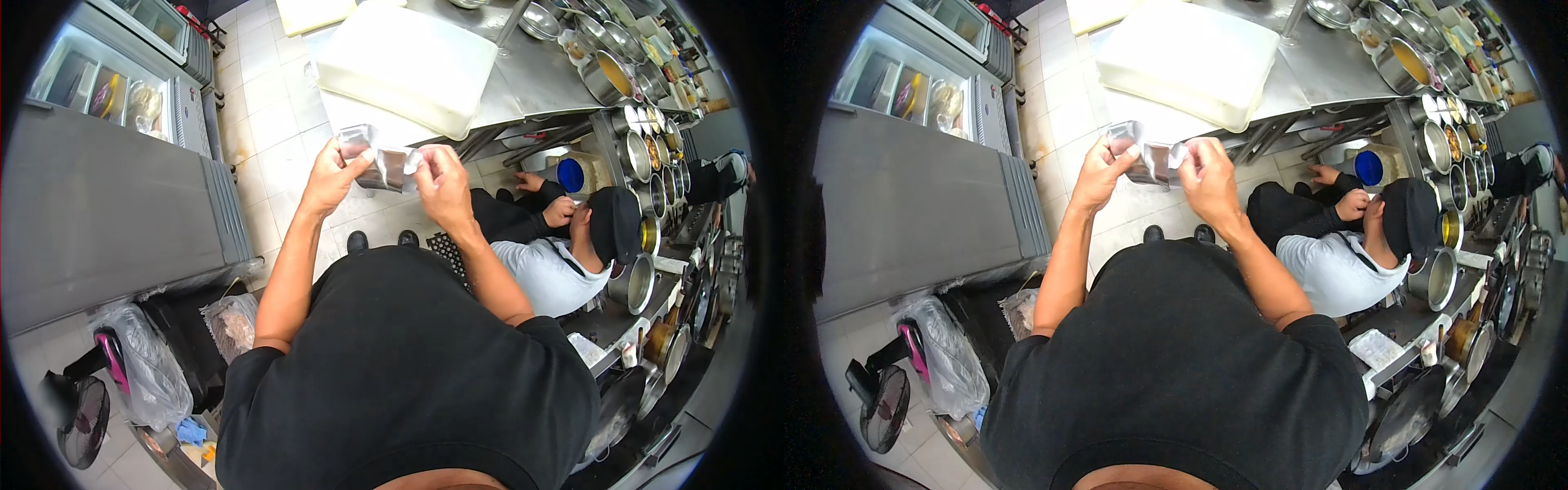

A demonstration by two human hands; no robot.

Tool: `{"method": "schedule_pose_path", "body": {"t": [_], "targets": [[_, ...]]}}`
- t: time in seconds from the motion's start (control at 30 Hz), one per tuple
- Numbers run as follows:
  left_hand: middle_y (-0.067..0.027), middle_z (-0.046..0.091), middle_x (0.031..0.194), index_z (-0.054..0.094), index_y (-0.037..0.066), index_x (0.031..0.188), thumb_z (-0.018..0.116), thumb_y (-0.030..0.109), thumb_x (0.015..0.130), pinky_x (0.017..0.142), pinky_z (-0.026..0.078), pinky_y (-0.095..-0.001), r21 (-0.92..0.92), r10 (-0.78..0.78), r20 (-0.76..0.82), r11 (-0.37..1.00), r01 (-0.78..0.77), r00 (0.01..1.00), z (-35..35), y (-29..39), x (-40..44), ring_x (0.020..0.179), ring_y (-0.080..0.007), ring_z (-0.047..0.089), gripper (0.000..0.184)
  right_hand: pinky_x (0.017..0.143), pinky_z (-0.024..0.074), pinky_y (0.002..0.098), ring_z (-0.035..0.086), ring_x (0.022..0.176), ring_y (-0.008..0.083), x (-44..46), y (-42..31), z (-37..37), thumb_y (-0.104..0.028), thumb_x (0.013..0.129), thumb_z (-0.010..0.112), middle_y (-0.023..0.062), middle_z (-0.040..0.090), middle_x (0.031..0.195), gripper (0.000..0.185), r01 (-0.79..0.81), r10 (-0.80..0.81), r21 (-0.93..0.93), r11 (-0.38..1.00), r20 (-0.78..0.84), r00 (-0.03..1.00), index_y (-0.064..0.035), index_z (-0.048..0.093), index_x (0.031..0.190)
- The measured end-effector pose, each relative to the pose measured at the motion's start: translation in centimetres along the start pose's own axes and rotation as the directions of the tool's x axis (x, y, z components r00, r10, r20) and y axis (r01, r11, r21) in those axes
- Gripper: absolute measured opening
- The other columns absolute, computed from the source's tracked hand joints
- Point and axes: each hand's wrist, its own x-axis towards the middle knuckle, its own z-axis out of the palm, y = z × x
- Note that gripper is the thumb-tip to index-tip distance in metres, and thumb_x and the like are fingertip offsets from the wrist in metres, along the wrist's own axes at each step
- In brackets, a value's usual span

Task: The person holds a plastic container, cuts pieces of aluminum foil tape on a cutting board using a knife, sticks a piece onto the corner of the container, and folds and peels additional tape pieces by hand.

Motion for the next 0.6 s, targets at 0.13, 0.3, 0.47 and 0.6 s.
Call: {"method": "schedule_pose_path", "body": {"t": [0.13, 0.3, 0.47, 0.6], "targets": [[-0.011, 0.062, 0.116, 0.048, -0.003, 0.124, 0.062, 0.014, 0.093, 0.09, 0.051, -0.0352, -0.164, 0.063, -0.08, 0.984, -0.075, 0.995, -1.4, 0.5, 0.0, 0.105, -0.0169, 0.061, 0.038, 0.064, 0.0509, 0.0226, 0.057, 0.081, 0.0093, 0.2, 1.8, -1.9, -0.004, 0.098, 0.048, 0.0061, 0.055, 0.103, 0.011, 0.043, -0.029, 0.138, 0.99, -0.105, 0.994, 0.002, 0.054, 0.105], [-0.0115, 0.06, 0.12, 0.045, -0.002, 0.132, 0.055, 0.018, 0.096, 0.093, 0.051, -0.0389, -0.28, 0.021, -0.074, 0.959, -0.041, 0.997, -3.6, 2.2, -0.1, 0.111, -0.0206, 0.059, 0.042, 0.062, 0.0501, 0.0218, 0.058, 0.078, 0.0083, 1.2, 2.0, -5.0, -0.007, 0.1, 0.047, 0.0051, 0.06, 0.099, 0.015, 0.146, -0.037, 0.272, 0.951, -0.371, 0.928, -0.0008, 0.052, 0.112], [-0.0083, 0.061, 0.112, 0.053, 0.002, 0.12, 0.053, 0.016, 0.095, 0.096, 0.049, -0.0487, -0.342, 0.032, -0.123, 0.937, -0.073, 0.992, -4.3, 3.6, -0.5, 0.11, -0.022, 0.059, 0.029, 0.061, 0.0542, 0.0249, 0.067, 0.084, 0.0176, 1.7, 1.7, -8.5, -0.013, 0.101, 0.047, 0.0105, 0.062, 0.104, 0.021, 0.152, 0.039, 0.466, 0.872, -0.376, 0.926, -0.0006, 0.049, 0.117], [0.0, 0.059, 0.093, 0.06, 0.009, 0.105, 0.054, 0.019, 0.095, 0.091, 0.049, -0.0468, -0.368, 0.027, -0.119, 0.927, -0.07, 0.993, -4.1, 4.6, -0.7, 0.095, -0.0159, 0.058, 0.016, 0.068, 0.0537, 0.0282, 0.067, 0.082, 0.0235, 1.3, 2.6, -11.5, -0.012, 0.098, 0.054, 0.0126, 0.062, 0.106, 0.018, 0.176, 0.048, 0.682, 0.71, -0.296, 0.954, -0.0023, 0.053, 0.112]]}}
